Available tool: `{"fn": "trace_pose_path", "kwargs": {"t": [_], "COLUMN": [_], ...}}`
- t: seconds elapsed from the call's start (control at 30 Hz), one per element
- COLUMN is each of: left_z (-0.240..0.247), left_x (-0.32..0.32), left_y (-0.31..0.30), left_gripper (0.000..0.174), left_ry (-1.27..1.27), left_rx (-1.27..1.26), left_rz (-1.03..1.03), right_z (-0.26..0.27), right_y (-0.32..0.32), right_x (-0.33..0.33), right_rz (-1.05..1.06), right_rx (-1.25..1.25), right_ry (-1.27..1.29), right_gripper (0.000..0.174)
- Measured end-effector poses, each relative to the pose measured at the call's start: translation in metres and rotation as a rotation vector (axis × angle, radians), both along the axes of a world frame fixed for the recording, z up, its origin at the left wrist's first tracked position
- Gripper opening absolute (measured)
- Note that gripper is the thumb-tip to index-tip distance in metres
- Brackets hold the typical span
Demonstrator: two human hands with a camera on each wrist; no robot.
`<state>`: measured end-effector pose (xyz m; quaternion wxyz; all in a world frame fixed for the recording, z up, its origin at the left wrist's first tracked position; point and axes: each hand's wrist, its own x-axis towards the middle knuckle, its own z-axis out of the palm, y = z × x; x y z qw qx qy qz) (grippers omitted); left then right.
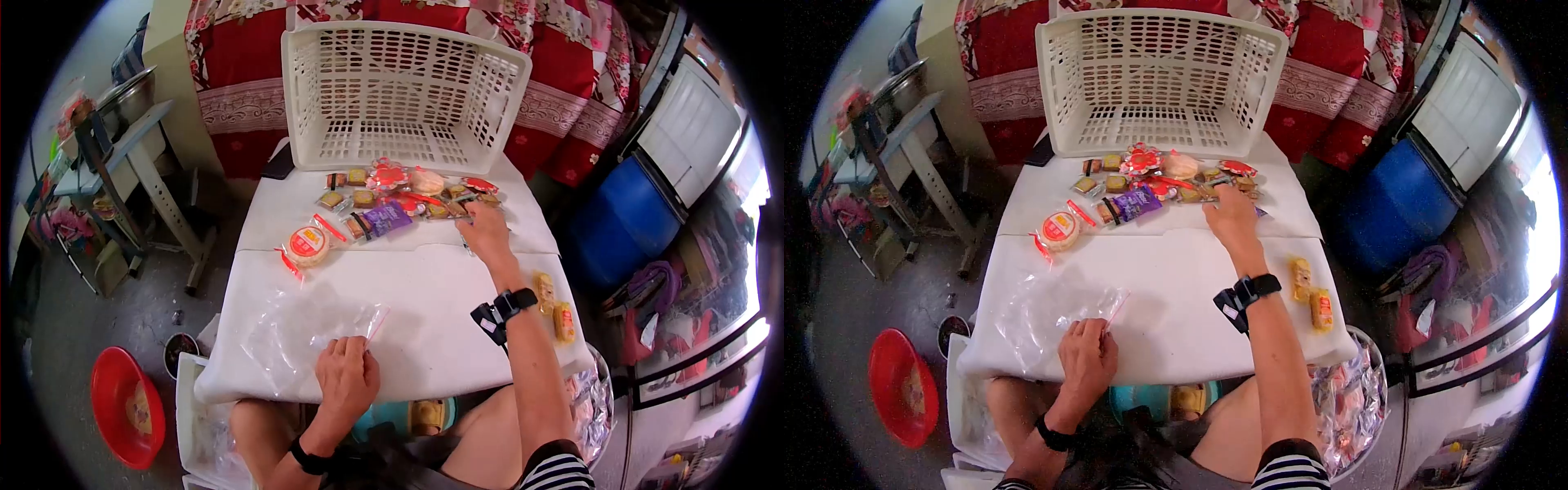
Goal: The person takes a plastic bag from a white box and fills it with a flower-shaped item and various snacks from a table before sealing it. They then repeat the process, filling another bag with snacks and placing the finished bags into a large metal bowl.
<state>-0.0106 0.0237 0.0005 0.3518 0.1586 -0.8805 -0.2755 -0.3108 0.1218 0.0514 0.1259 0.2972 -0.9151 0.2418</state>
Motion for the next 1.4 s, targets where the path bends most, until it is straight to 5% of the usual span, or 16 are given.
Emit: {"fn": "trace_pose_path", "kwargs": {"t": [0.3,0.37,0.5,0.6,0.67,0.77,1.0,1.2,1.4], "left_z": [-0.003,-0.002,-0.001,-0.003,-0.004,-0.002,-0.005,0.002,0.016], "left_x": [0.000,0.001,0.002,0.002,0.004,0.004,0.002,0.000,0.004], "left_y": [-0.002,-0.003,-0.003,-0.003,-0.001,-0.001,0.000,-0.012,0.000], "left_gripper": [0.010,0.010,0.014,0.017,0.019,0.021,0.014,0.013,0.017], "left_ry": [0.023,0.028,0.073,0.094,0.077,0.048,0.102,0.257,0.218], "left_rx": [0.020,0.040,0.091,0.126,0.158,0.223,0.258,0.029,-0.044], "left_rz": [-0.017,-0.024,-0.018,-0.020,-0.019,-0.001,0.036,0.061,-0.141], "right_z": [-0.048,-0.026,-0.010,0.008,0.019,0.023,0.004,0.012,0.003], "right_y": [-0.035,-0.036,-0.022,-0.004,0.005,0.011,0.016,0.011,0.007], "right_x": [-0.057,-0.045,-0.016,0.028,0.068,0.128,0.181,0.179,0.175], "right_rz": [0.060,0.001,0.125,0.194,0.435,0.466,0.340,0.389,0.485], "right_rx": [0.168,0.263,0.346,0.350,-0.251,-0.438,-0.362,-0.149,-0.254], "right_ry": [0.365,0.065,0.020,-0.348,-0.934,-1.203,-1.224,-1.158,-1.243], "right_gripper": [0.036,0.025,0.016,0.013,0.023,0.029,0.032,0.031,0.028]}}
